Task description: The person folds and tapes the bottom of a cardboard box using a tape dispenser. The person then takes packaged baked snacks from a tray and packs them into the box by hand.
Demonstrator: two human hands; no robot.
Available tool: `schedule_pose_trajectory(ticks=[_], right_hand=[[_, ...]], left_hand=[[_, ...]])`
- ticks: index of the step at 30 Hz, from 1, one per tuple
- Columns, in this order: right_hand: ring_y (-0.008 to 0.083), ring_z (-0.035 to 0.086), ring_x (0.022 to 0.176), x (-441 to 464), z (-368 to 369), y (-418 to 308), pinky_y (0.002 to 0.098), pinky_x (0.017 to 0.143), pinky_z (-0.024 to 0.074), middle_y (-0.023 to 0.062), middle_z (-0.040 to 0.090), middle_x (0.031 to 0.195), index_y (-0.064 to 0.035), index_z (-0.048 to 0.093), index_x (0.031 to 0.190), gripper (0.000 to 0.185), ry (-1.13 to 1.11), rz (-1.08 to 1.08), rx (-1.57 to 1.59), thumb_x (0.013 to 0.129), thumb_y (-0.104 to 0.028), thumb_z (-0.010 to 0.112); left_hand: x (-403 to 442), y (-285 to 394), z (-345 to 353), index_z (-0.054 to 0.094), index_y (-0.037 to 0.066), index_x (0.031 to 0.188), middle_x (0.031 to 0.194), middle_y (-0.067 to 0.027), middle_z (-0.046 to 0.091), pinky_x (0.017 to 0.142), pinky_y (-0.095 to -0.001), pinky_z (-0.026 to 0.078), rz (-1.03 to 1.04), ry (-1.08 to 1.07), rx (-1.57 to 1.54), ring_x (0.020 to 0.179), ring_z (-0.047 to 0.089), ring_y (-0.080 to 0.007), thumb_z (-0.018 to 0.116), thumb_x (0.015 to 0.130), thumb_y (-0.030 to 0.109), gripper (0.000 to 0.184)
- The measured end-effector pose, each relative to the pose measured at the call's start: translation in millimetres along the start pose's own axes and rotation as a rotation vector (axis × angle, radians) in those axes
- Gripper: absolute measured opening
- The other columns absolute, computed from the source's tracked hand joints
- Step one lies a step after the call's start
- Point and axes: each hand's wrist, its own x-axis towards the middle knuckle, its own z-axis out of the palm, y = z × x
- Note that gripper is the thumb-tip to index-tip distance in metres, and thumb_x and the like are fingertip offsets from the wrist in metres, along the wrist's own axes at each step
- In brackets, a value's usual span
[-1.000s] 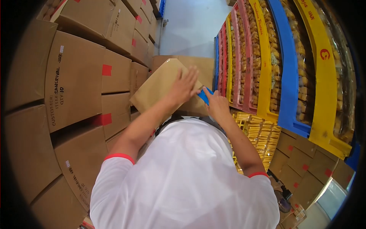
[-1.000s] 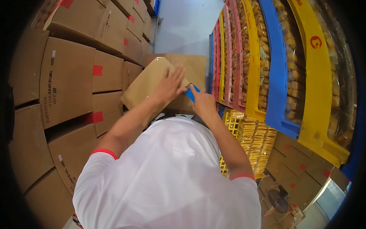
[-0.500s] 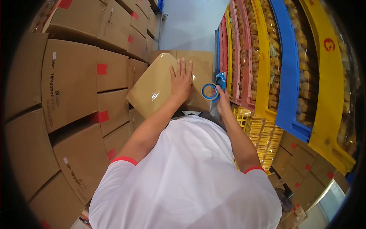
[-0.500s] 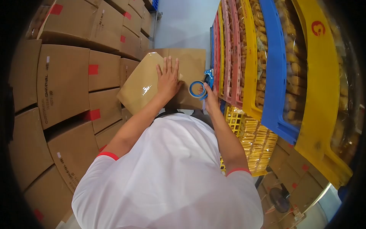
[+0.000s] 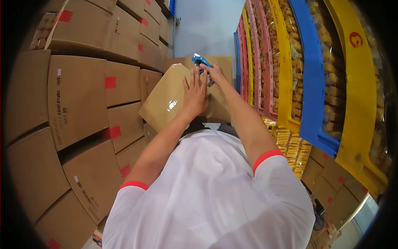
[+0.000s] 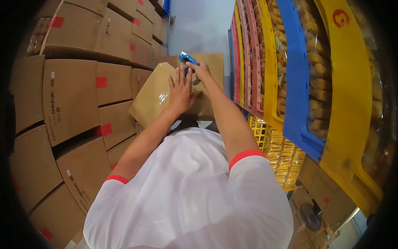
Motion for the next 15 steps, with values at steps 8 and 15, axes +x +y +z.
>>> schedule_pose_trajectory(ticks=[8, 15], right_hand=[[0.0316, 0.071, 0.084, -72.5, 3.0, -67.0, 0.0418, 0.073, 0.056, 0.0188, 0.07, 0.094, -0.0043, 0.056, 0.126, 0.067, 0.352, -0.627, -0.453, 0.079, -0.042, 0.086], [0.0378, 0.068, 0.088, -135.4, 29.3, -37.1, 0.0466, 0.074, 0.0562, 0.0157, 0.064, 0.104, -0.0106, 0.054, 0.134, 0.068, 0.044, -1.017, -0.957, 0.074, -0.024, 0.084]], left_hand=[[-1.6, -135.6, -28.9, 0.052, 0.009, 0.141, 0.137, -0.0258, 0.056, 0.108, -0.0521, 0.041, -0.437, 0.124, -0.269, 0.128, 0.052, -0.0432, 0.05, 0.103, 0.034, 0.046], [-4.2, -164.3, -15.8, 0.069, 0.011, 0.11, 0.101, -0.0225, 0.072, 0.085, -0.0567, 0.05, -0.417, 0.102, -0.395, 0.096, 0.065, -0.0465, 0.04, 0.106, 0.041, 0.042]])
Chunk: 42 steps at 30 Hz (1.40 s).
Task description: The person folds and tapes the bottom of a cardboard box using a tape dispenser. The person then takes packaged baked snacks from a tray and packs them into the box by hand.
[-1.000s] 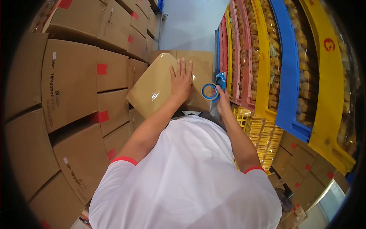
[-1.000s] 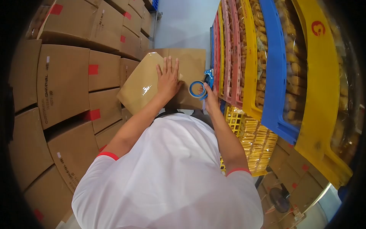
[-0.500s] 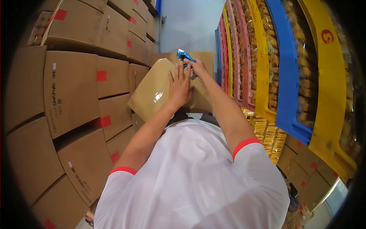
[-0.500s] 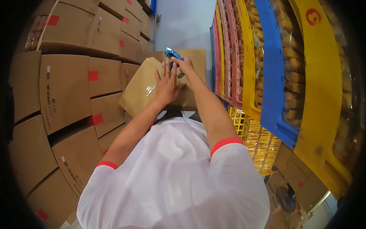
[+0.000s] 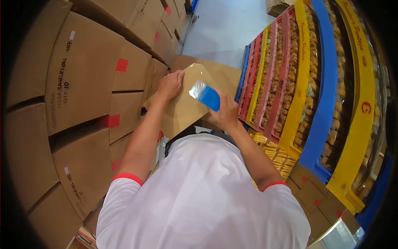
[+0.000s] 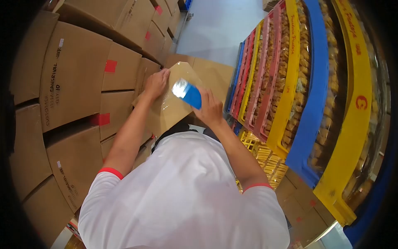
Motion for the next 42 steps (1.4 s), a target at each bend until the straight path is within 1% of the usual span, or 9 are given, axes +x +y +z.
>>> schedule_pose_trajectory(ticks=[3, 9, 18, 26, 29, 31, 34, 37, 42], right_hand=[[0.0371, 0.067, 0.086, 63.8, 56.2, -0.4, 0.047, 0.069, 0.055, 0.0139, 0.063, 0.099, -0.0094, 0.055, 0.13, 0.062, 0.007, -0.057, -0.025, 0.077, -0.025, 0.082], [0.0415, 0.067, 0.088, 154.5, 96.8, -11.3, 0.0499, 0.072, 0.0542, 0.017, 0.067, 0.105, -0.0088, 0.057, 0.127, 0.052, 0.012, 0.009, 0.048, 0.083, -0.026, 0.078], [0.0362, 0.07, 0.104, 10.3, -19.6, 8.1, 0.0453, 0.087, 0.0555, 0.0167, 0.071, 0.115, -0.0107, 0.056, 0.128, 0.058, -0.081, 0.593, 0.05, 0.081, -0.027, 0.085], [0.0453, 0.067, 0.095, 153.0, 81.8, 21.2, 0.0499, 0.079, 0.0526, 0.0228, 0.07, 0.102, -0.0072, 0.057, 0.121, 0.055, 0.072, 0.459, 0.182, 0.084, -0.04, 0.081], [0.038, 0.069, 0.09, 134.8, 62.8, 40.2, 0.0462, 0.077, 0.0528, 0.0197, 0.071, 0.096, -0.0054, 0.06, 0.115, 0.049, -0.057, 0.599, 0.304, 0.085, -0.038, 0.08], [0.0261, 0.067, 0.079, 92.7, 34.9, 63.1, 0.0385, 0.071, 0.052, 0.0121, 0.07, 0.091, -0.0037, 0.062, 0.111, 0.042, -0.15, 0.685, 0.463, 0.088, -0.035, 0.078], [0.008, 0.052, 0.059, 34.4, -12.0, 86.5, 0.0247, 0.054, 0.0416, 0.0017, 0.062, 0.083, -0.0041, 0.063, 0.109, 0.034, -0.262, 1.006, 0.88, 0.092, -0.03, 0.076], [0.0043, 0.044, 0.054, 22.2, -8.5, 88.9, 0.0218, 0.049, 0.0332, 0.0007, 0.058, 0.079, -0.0054, 0.063, 0.109, 0.033, -0.159, 1.12, 1.05, 0.092, -0.03, 0.076], [0.007, 0.05, 0.061, 94.6, 94.3, 103.7, 0.024, 0.055, 0.0393, 0.0019, 0.061, 0.083, -0.0044, 0.062, 0.116, 0.043, -0.019, 1.001, 1.02, 0.09, -0.035, 0.078]], left_hand=[[3.0, -30.0, 18.4, 0.071, 0.01, 0.108, 0.098, -0.0229, 0.072, 0.082, -0.0566, 0.051, 0.027, -0.105, 0.28, 0.093, 0.066, -0.0465, 0.043, 0.106, 0.038, 0.039], [-3.2, -4.8, 3.2, 0.07, 0.008, 0.101, 0.094, -0.0235, 0.071, 0.079, -0.0566, 0.051, 0.023, 0.046, 0.089, 0.089, 0.067, -0.0457, 0.045, 0.106, 0.035, 0.038], [-15.9, 4.0, -1.9, 0.065, 0.009, 0.106, 0.096, -0.021, 0.071, 0.081, -0.0568, 0.05, -0.015, 0.008, -0.029, 0.091, 0.066, -0.0448, 0.039, 0.107, 0.037, 0.039], [-12.2, 10.1, -8.2, 0.065, 0.01, 0.111, 0.102, -0.0196, 0.072, 0.084, -0.0542, 0.051, -0.014, -0.04, 0.041, 0.095, 0.067, -0.0435, 0.04, 0.107, 0.035, 0.036], [-9.2, 16.8, -1.6, 0.065, 0.013, 0.12, 0.116, -0.0174, 0.07, 0.086, -0.0532, 0.052, 0.06, 0.069, -0.041, 0.103, 0.067, -0.0396, 0.044, 0.106, 0.031, 0.031], [-1.5, 26.4, -6.4, 0.063, 0.015, 0.128, 0.13, -0.0157, 0.065, 0.088, -0.0527, 0.053, 0.652, 0.327, 0.046, 0.112, 0.065, -0.0382, 0.048, 0.104, 0.026, 0.031], [6.1, 35.3, 0.2, 0.062, 0.014, 0.125, 0.138, -0.0163, 0.06, 0.086, -0.0532, 0.053, 0.579, 0.096, 0.051, 0.115, 0.062, -0.0396, 0.046, 0.104, 0.028, 0.029], [29.1, 50.0, 7.0, 0.062, 0.011, 0.118, 0.125, -0.02, 0.066, 0.085, -0.0547, 0.052, 0.176, -0.117, 0.031, 0.107, 0.065, -0.0427, 0.043, 0.104, 0.03, 0.031], [27.6, 55.0, 17.7, 0.062, 0.008, 0.111, 0.102, -0.0241, 0.071, 0.084, -0.0569, 0.05, -0.005, -0.039, 0.067, 0.094, 0.067, -0.0457, 0.038, 0.103, 0.033, 0.035]])
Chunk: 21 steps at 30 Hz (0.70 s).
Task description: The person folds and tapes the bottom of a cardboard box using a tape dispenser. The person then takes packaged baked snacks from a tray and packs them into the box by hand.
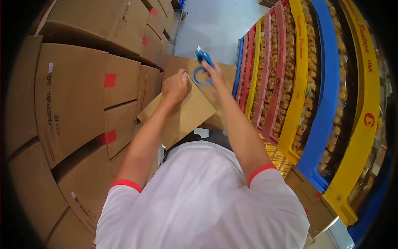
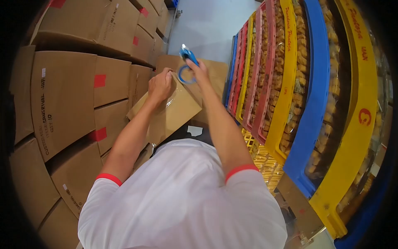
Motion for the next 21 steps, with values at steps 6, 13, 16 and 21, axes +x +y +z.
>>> schedule_pose_trajectory(ticks=[6, 13, 16, 21], right_hand=[[0.0102, 0.056, 0.065, 39.0, 38.0, 5.4, 0.0267, 0.058, 0.0443, 0.0028, 0.062, 0.081, -0.0035, 0.061, 0.104, 0.048, 0.111, -0.067, -0.03, 0.086, -0.044, 0.08], [0.007, 0.051, 0.064, -107.5, -109.4, 17.3, 0.0245, 0.054, 0.0383, 0.0002, 0.059, 0.079, -0.0049, 0.062, 0.109, 0.043, -0.121, 0.161, -0.166, 0.09, -0.04, 0.078], [0.006, 0.053, 0.068, -156.1, -114.5, 14.3, 0.0232, 0.054, 0.0385, -0.002, 0.06, 0.083, -0.0057, 0.062, 0.113, 0.042, 0.038, 0.087, -0.076, 0.09, -0.036, 0.079], [0.0145, 0.066, 0.083, -128.8, -119.7, -0.7, 0.0294, 0.068, 0.052, 0.0037, 0.069, 0.1, -0.0061, 0.062, 0.122, 0.03, 0.158, -0.152, 0.448, 0.095, -0.019, 0.071]], left_hand=[[2.5, -6.5, 9.3, 0.066, 0.006, 0.102, 0.095, -0.025, 0.071, 0.084, -0.058, 0.05, -0.052, 0.008, 0.111, 0.09, 0.067, -0.0483, 0.035, 0.105, 0.035, 0.042], [5.7, 12.8, -1.6, 0.069, 0.005, 0.104, 0.108, -0.0249, 0.071, 0.092, -0.0532, 0.051, -0.171, -0.086, 0.134, 0.104, 0.066, -0.0456, 0.039, 0.105, 0.036, 0.043], [5.8, 2.4, 18.6, 0.072, 0.003, 0.104, 0.133, -0.0248, 0.062, 0.109, -0.0517, 0.042, 0.21, 0.351, -0.174, 0.128, 0.055, -0.0423, 0.051, 0.101, 0.032, 0.036], [-57.0, 28.3, 14.5, 0.07, 0.001, 0.106, 0.158, -0.0262, 0.037, 0.121, -0.0703, 0.01, 0.666, -0.124, 0.104, 0.153, 0.023, -0.0443, 0.071, 0.084, 0.046, 0.05]])
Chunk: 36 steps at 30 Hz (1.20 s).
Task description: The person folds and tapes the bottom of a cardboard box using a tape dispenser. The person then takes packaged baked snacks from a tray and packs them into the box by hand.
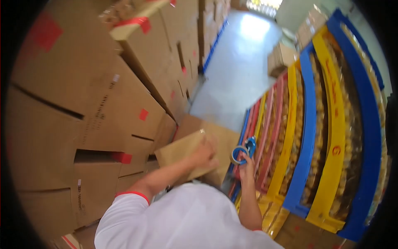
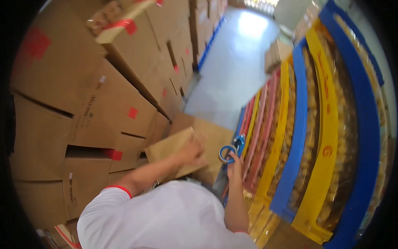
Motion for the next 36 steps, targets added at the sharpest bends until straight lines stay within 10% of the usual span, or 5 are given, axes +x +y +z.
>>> schedule_pose_trajectory(ticks=[10, 18, 26, 33, 36], right_hand=[[0.0171, 0.062, 0.052, 28.8, 378.2, -178.6, 0.0279, 0.039, 0.0458, 0.0091, 0.067, 0.073, 0.0001, 0.068, 0.1, 0.065, -0.667, -0.306, -0.627, 0.098, -0.063, 0.055], [0.0117, 0.048, 0.041, 159.9, 674.0, -186.8, 0.0268, 0.036, 0.0378, 0.0044, 0.064, 0.069, -0.0097, 0.064, 0.097, 0.037, -0.682, -0.551, -0.873, 0.096, -0.046, 0.056], [0.0135, 0.059, 0.096, 373.3, 766.1, -173.3, 0.0296, 0.083, 0.0494, 0.0022, 0.065, 0.106, -0.0106, 0.056, 0.137, 0.044, -1.336, -0.239, -0.84, 0.105, -0.041, 0.056], [0.0218, 0.06, 0.061, 206.1, 575.2, -149.2, 0.032, 0.054, 0.053, 0.0144, 0.068, 0.086, -0.0047, 0.072, 0.117, 0.074, -0.452, -0.625, -0.919, 0.1, -0.07, 0.041], [0.032, 0.062, 0.118, 244.7, 353.8, -77.2, 0.0458, 0.1, 0.0509, 0.0207, 0.064, 0.133, 0.0007, 0.06, 0.137, 0.089, -0.246, -0.344, -1.109, 0.096, -0.076, 0.04]], left_hand=[[-53.3, 37.4, 24.0, 0.07, 0.013, 0.116, 0.165, -0.0165, 0.031, 0.118, -0.0723, 0.015, 0.075, 0.124, 0.038, 0.155, 0.017, -0.0407, 0.069, 0.088, 0.029, 0.033], [-188.0, -18.0, -14.4, 0.039, 0.007, 0.154, 0.162, -0.0296, 0.022, 0.119, -0.0611, 0.024, -0.986, 0.646, -0.057, 0.152, 0.02, -0.0475, 0.076, 0.086, 0.032, 0.082], [-172.7, -48.5, 57.9, 0.002, -0.003, 0.161, 0.161, -0.0312, 0.025, 0.123, -0.0403, 0.026, -0.866, 1.024, -0.628, 0.149, 0.031, -0.0398, 0.082, 0.081, 0.027, 0.117], [-166.3, -87.2, 66.3, 0.007, -0.004, 0.161, 0.158, -0.0304, 0.033, 0.121, -0.0407, 0.03, -0.84, 0.912, -0.645, 0.147, 0.035, -0.0401, 0.087, 0.073, 0.03, 0.123], [-172.2, -83.1, 53.7, 0.011, -0.002, 0.16, 0.156, -0.0269, 0.036, 0.118, -0.0404, 0.035, -0.944, 0.811, -0.83, 0.146, 0.037, -0.0368, 0.088, 0.07, 0.029, 0.123]])
